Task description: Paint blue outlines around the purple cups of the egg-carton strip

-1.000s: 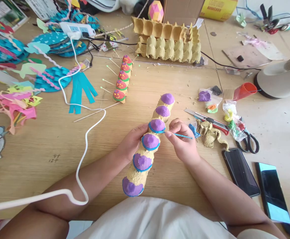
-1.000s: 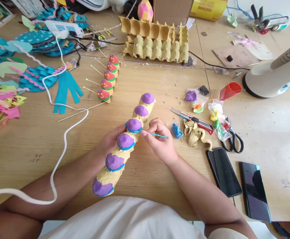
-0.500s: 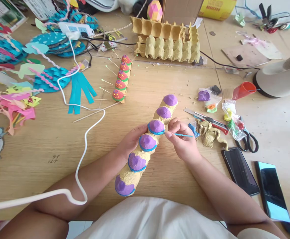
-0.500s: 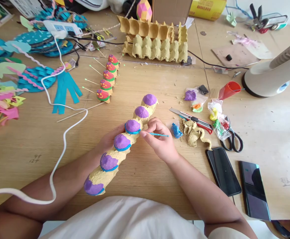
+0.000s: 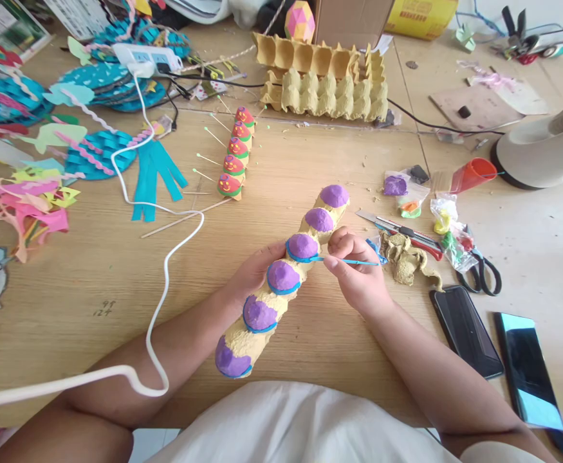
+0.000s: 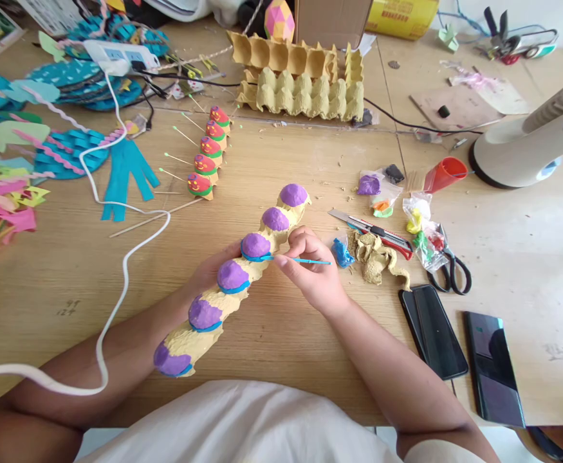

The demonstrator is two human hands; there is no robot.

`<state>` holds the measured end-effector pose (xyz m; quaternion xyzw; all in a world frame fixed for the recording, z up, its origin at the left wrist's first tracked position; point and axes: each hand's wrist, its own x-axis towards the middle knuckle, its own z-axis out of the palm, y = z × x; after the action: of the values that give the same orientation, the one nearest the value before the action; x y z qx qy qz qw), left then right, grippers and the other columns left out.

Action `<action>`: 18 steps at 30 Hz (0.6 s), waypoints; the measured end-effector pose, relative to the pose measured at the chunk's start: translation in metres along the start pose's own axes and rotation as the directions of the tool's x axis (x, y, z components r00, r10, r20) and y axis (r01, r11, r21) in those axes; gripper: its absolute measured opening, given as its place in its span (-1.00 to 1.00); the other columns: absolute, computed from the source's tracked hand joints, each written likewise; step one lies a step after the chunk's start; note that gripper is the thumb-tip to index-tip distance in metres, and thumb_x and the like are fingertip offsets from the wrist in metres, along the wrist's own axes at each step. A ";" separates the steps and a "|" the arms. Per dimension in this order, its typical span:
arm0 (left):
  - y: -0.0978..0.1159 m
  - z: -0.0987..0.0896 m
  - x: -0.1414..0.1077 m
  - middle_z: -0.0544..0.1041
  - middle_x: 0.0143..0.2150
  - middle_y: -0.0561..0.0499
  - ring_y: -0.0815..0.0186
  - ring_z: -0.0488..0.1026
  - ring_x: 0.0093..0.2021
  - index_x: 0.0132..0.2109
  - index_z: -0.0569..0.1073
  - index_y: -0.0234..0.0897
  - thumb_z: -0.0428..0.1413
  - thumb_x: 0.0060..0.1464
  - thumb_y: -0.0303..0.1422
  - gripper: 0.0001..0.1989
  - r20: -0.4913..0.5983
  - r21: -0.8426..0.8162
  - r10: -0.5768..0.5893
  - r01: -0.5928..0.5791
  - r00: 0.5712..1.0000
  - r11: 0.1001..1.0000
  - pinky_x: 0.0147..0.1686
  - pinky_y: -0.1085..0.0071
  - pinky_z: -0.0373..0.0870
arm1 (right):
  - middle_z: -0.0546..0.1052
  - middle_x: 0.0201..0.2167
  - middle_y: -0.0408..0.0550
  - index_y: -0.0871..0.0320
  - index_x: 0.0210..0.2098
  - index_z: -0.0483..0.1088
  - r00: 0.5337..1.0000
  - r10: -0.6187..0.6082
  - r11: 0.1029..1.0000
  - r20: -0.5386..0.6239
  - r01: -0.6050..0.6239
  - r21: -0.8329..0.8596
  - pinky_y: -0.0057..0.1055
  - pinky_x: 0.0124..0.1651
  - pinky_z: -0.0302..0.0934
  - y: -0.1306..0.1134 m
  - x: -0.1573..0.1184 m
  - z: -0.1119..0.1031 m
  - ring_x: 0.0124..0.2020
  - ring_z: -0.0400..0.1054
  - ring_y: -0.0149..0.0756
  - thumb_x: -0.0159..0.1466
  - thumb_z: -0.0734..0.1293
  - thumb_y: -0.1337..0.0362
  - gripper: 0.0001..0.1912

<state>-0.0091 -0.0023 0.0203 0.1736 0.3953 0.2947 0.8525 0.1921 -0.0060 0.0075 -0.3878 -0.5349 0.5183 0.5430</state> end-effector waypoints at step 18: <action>0.010 0.014 -0.005 0.30 -0.64 0.11 0.48 0.22 -0.74 -0.42 0.40 -0.26 -0.16 0.45 0.03 -0.40 -0.028 -0.170 -0.119 0.113 0.992 0.979 -0.69 0.55 0.06 | 0.50 -0.45 -0.18 0.05 -0.21 0.48 0.991 0.128 0.975 0.031 -0.132 0.180 -0.33 -0.25 0.27 0.006 -0.004 0.006 -0.40 0.36 -0.33 0.37 0.45 0.03 -0.76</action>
<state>-0.0049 0.0017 0.0371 0.0722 0.3948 0.2799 0.8721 0.1861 -0.0094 0.0012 -0.3659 -0.4638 0.6031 0.5360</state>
